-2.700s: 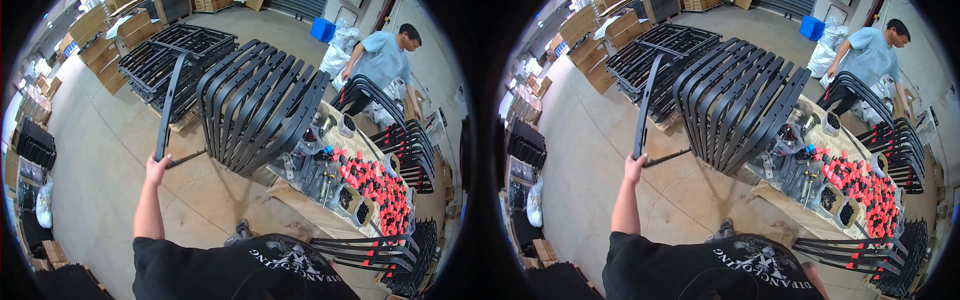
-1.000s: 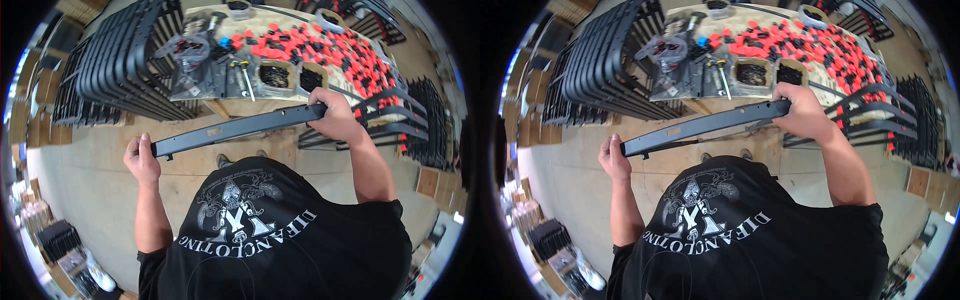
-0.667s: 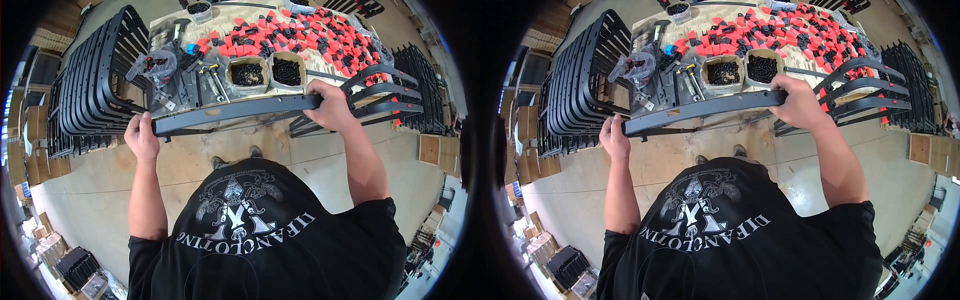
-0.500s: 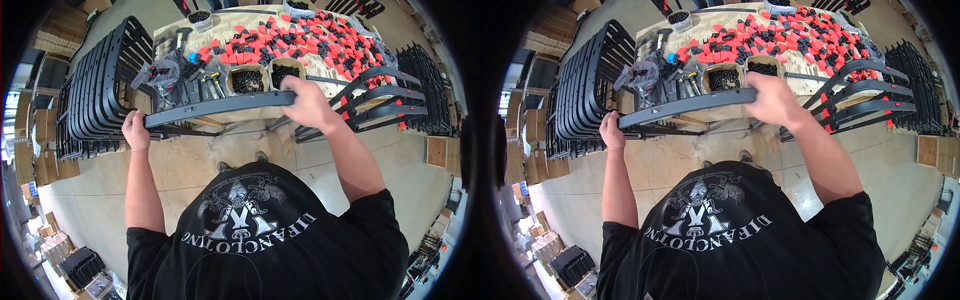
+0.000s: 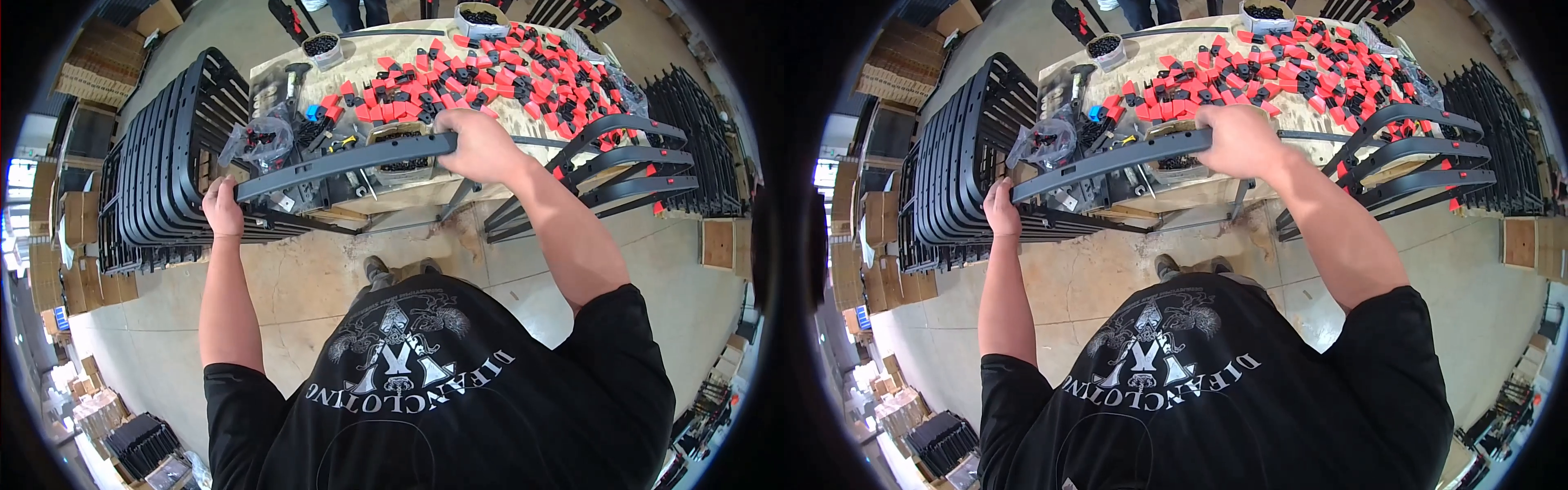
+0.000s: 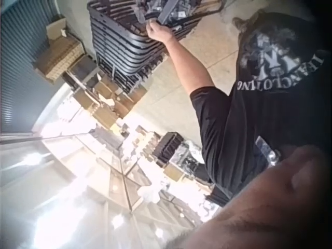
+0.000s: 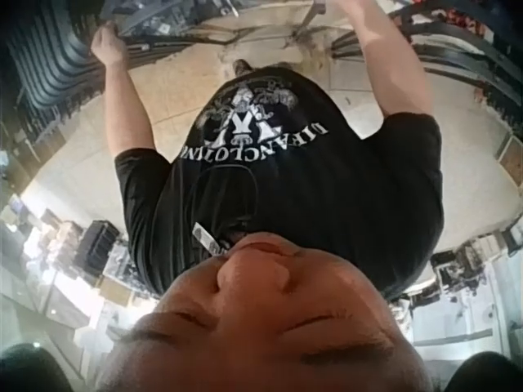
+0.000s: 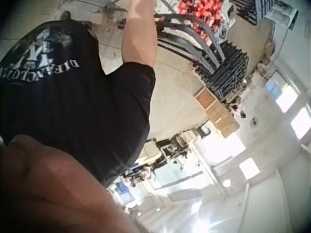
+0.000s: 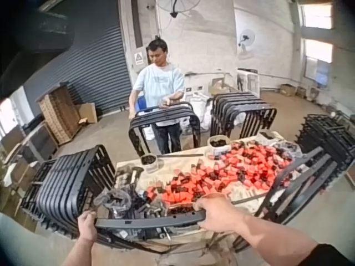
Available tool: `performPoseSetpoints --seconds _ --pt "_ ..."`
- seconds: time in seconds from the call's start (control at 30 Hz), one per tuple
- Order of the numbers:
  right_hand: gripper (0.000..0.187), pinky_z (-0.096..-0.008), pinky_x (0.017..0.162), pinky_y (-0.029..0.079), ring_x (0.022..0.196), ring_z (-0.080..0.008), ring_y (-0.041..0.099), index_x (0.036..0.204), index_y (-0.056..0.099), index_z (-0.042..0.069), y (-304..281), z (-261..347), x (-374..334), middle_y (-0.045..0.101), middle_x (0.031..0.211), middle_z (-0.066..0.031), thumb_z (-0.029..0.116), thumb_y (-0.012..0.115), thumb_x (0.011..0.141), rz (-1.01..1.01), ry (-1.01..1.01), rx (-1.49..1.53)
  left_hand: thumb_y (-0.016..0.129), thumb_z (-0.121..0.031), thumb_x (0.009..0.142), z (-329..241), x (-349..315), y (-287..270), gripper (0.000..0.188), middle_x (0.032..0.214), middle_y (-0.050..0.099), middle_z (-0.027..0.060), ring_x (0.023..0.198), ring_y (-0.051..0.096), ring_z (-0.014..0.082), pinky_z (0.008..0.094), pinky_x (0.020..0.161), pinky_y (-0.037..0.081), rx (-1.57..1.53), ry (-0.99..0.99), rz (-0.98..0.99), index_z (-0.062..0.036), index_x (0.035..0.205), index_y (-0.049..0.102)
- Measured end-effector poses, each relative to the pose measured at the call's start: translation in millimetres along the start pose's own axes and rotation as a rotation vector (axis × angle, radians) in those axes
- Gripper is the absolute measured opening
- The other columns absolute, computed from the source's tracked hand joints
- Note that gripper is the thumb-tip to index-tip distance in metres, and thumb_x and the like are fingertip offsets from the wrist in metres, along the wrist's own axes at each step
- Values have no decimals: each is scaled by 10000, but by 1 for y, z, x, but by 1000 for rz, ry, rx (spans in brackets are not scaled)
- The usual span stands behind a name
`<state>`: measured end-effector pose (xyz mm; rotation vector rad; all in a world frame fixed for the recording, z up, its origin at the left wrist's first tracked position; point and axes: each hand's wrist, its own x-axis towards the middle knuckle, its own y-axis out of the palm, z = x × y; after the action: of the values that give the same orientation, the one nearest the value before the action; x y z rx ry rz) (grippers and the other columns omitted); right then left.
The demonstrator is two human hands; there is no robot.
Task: The user is assembling metal frames by attaching plastic caps and screws.
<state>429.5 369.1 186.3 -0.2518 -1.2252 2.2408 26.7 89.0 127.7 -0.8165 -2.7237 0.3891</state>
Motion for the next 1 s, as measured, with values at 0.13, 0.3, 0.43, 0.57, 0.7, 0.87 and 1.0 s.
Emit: performPoseSetpoints --seconds 0.13,0.3,0.43,0.57,0.7,0.87,1.0 --pt "303 -408 737 520 801 -332 660 965 609 32 -1 4 -12 658 852 -151 122 765 722 -65 -35 17 604 -220 964 -2 -3 7 325 693 443 -38 686 364 79 277 626 316 -56 42 16 -14 718 548" --pt "294 -376 723 504 747 -252 622 948 586 37 -4 3 12 630 798 -125 116 766 730 16 130 73 630 -202 981 -2 2 14 395 651 360 -64 651 313 55 268 570 265 -87 13 -9 -60 663 442" --pt "285 -347 726 487 750 -210 590 939 575 41 2 8 7 616 809 -107 114 757 731 -33 161 99 615 -201 1001 -4 -1 14 391 656 384 -57 650 322 56 268 566 281 -101 107 36 -38 679 463" --pt "389 -345 792 501 841 -204 612 1067 604 57 8 14 4 641 920 -86 118 786 728 -123 273 91 606 -193 1006 0 -1 11 364 662 429 -36 650 358 69 272 571 319 -90 138 44 -14 706 502" --pt "633 -362 949 518 1055 -256 662 1297 593 55 18 -11 -23 664 1153 -138 142 836 719 -291 266 45 608 -174 1000 -7 -2 12 344 657 438 -29 648 361 74 275 574 331 -82 143 34 -9 714 514" --pt "488 -394 877 535 944 -301 690 1108 682 -29 26 -112 -84 723 1027 -179 244 869 748 151 705 -98 607 -160 996 -4 -2 18 321 661 454 -25 655 379 76 274 583 345 -70 175 2 -4 725 535" --pt "349 -359 801 543 875 -220 680 1024 688 -40 37 -152 -76 717 939 -140 196 829 808 -60 607 182 595 -129 997 -10 -6 17 308 675 444 -52 658 373 58 265 576 324 -57 115 -31 -23 715 527"
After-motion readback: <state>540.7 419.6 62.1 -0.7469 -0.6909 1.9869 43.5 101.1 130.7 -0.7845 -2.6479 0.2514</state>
